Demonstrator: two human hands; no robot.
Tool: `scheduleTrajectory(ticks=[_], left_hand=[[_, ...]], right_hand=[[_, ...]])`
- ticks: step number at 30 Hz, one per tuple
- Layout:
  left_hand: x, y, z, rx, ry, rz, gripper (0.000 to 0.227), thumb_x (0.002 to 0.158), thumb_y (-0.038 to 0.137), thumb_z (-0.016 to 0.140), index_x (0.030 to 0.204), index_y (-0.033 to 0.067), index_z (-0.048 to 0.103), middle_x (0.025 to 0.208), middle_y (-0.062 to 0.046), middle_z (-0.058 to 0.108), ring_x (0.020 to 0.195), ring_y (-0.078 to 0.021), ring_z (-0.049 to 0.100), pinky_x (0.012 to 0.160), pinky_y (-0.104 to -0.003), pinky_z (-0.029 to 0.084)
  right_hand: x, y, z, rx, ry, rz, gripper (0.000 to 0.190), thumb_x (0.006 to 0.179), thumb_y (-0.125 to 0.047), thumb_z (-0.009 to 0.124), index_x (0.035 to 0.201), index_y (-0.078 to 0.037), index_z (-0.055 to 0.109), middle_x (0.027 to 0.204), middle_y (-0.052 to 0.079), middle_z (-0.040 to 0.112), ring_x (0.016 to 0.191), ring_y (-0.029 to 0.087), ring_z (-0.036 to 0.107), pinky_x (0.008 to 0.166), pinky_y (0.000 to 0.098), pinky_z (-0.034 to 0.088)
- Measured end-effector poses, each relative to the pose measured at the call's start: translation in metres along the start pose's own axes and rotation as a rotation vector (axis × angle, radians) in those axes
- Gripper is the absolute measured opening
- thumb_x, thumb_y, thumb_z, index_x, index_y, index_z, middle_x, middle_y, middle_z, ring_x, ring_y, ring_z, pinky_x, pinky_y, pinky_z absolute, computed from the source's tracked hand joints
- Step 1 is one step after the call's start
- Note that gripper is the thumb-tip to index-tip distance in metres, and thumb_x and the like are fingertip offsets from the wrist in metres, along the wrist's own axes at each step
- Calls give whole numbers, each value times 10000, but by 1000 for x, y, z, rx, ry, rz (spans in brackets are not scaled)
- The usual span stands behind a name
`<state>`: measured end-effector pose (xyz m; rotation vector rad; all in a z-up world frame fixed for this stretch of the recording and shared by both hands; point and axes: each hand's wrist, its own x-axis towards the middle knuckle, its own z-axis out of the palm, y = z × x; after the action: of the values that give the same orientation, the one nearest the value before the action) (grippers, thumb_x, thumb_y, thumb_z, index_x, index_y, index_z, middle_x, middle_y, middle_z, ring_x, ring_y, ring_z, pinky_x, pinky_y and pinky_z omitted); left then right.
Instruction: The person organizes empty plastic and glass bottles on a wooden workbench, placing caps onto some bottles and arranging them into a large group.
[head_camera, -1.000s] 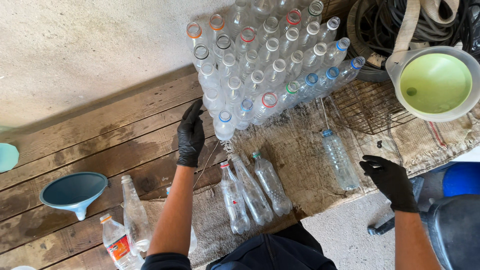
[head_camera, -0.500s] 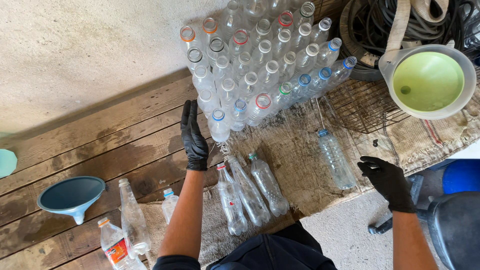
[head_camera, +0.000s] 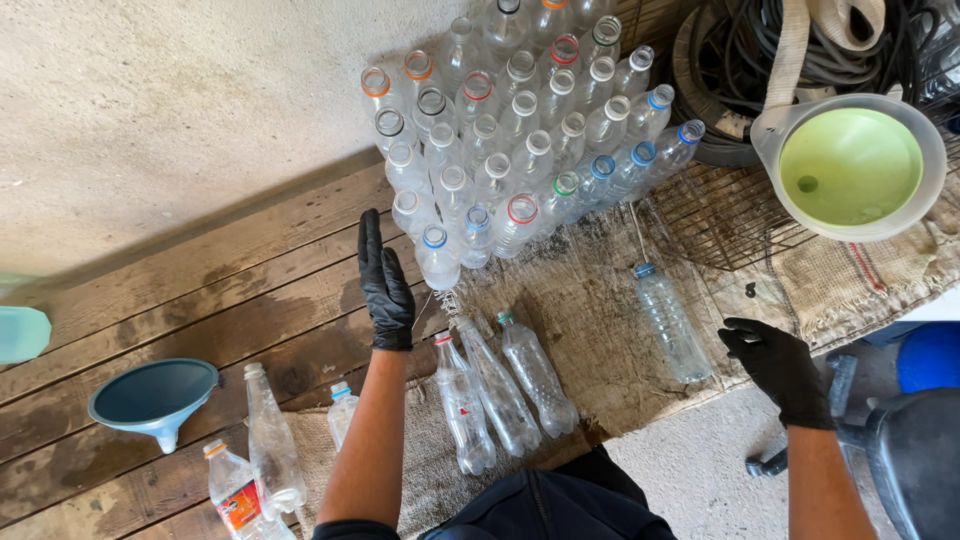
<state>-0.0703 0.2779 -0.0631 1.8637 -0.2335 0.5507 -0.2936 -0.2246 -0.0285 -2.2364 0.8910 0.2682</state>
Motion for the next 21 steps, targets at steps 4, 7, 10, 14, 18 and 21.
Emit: scheduleTrajectory(ticks=[4, 7, 10, 14, 18, 21], left_hand=[[5, 8, -8, -13, 2, -1, 499, 1155, 336, 324, 1581, 83, 388, 1653, -151, 357, 1567, -298, 317, 1326, -440, 221], [6, 27, -18, -17, 29, -26, 481, 1140, 331, 371, 1542, 75, 436, 1597, -155, 431, 1515, -301, 389, 1288, -435, 281], [-8, 25, -28, 94, 77, -74, 433, 1076, 256, 529, 1484, 112, 505, 1445, -133, 568, 1286, -271, 548, 1031, -393, 432], [-48, -17, -37, 349, 104, -533, 134, 978, 310, 729, 1072, 216, 745, 790, -10, 682, 738, -161, 642, 693, -336, 529], [-90, -14, -41, 527, -382, -829, 379, 849, 657, 674, 959, 301, 745, 886, 17, 779, 970, -286, 742, 826, -459, 585], [-104, 9, -27, 704, -651, -996, 672, 721, 889, 637, 1026, 298, 734, 1050, -35, 795, 1151, -276, 706, 1004, -407, 562]], right_hand=[[-6, -3, -2, 63, 8, -37, 307, 925, -188, 772, 1228, -133, 782, 1037, 150, 807, 882, 231, 781, 825, 305, 558], [-2, 8, 1, 34, 25, -62, 297, 930, -214, 767, 1220, -150, 785, 1008, 133, 814, 895, 214, 783, 844, 296, 557], [-1, 8, 5, 89, 44, -106, 294, 938, -218, 754, 1216, -126, 778, 1052, 126, 803, 879, 214, 779, 816, 294, 556], [5, 4, 30, 208, -14, -212, 345, 913, -115, 744, 1255, -154, 769, 1040, 168, 786, 948, 288, 758, 920, 439, 564], [-14, -74, 82, 149, -115, -312, 407, 862, -127, 761, 1266, -86, 736, 1109, 230, 773, 1080, 387, 722, 972, 513, 562], [-36, -121, 136, 157, -237, -433, 382, 848, -67, 759, 1230, -59, 746, 1077, 215, 785, 1080, 392, 730, 956, 503, 583]])
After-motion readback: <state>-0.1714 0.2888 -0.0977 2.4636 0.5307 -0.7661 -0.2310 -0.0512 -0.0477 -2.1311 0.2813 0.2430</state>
